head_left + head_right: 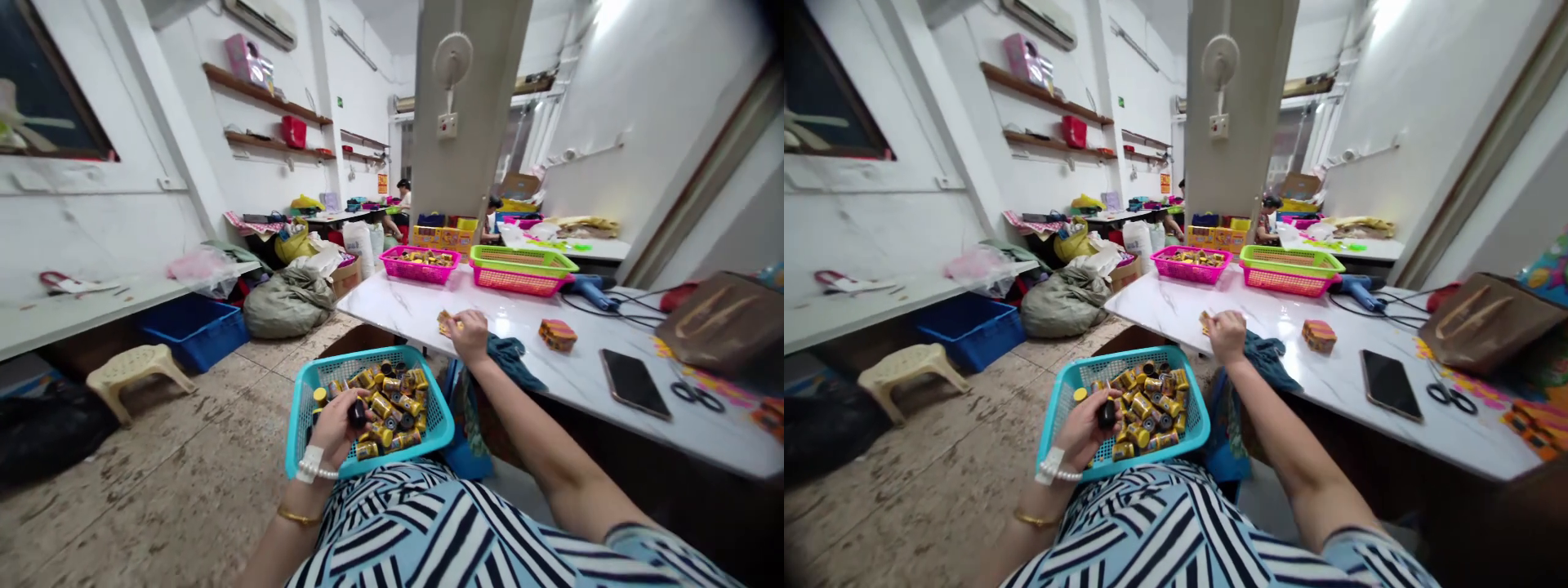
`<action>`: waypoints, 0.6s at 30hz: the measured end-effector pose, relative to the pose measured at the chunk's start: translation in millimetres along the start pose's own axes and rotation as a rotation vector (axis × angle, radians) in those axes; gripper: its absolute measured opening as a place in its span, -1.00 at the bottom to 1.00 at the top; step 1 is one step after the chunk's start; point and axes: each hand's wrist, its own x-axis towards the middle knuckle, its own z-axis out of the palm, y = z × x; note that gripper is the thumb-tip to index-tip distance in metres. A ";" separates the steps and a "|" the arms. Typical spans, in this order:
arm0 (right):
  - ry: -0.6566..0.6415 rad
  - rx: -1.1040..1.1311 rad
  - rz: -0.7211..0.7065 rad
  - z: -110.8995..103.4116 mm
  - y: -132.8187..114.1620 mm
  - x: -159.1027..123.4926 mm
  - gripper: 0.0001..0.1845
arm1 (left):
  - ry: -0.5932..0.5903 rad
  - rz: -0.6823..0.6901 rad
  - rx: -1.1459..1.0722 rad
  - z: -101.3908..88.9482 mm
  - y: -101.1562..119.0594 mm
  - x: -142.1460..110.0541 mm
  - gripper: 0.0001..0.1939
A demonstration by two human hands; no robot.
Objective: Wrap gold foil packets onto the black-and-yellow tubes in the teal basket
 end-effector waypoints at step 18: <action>-0.573 1.026 0.002 -3.5 -142.3 -103.4 -0.58 | 0.076 0.161 0.301 -25.1 -14.8 17.2 -0.58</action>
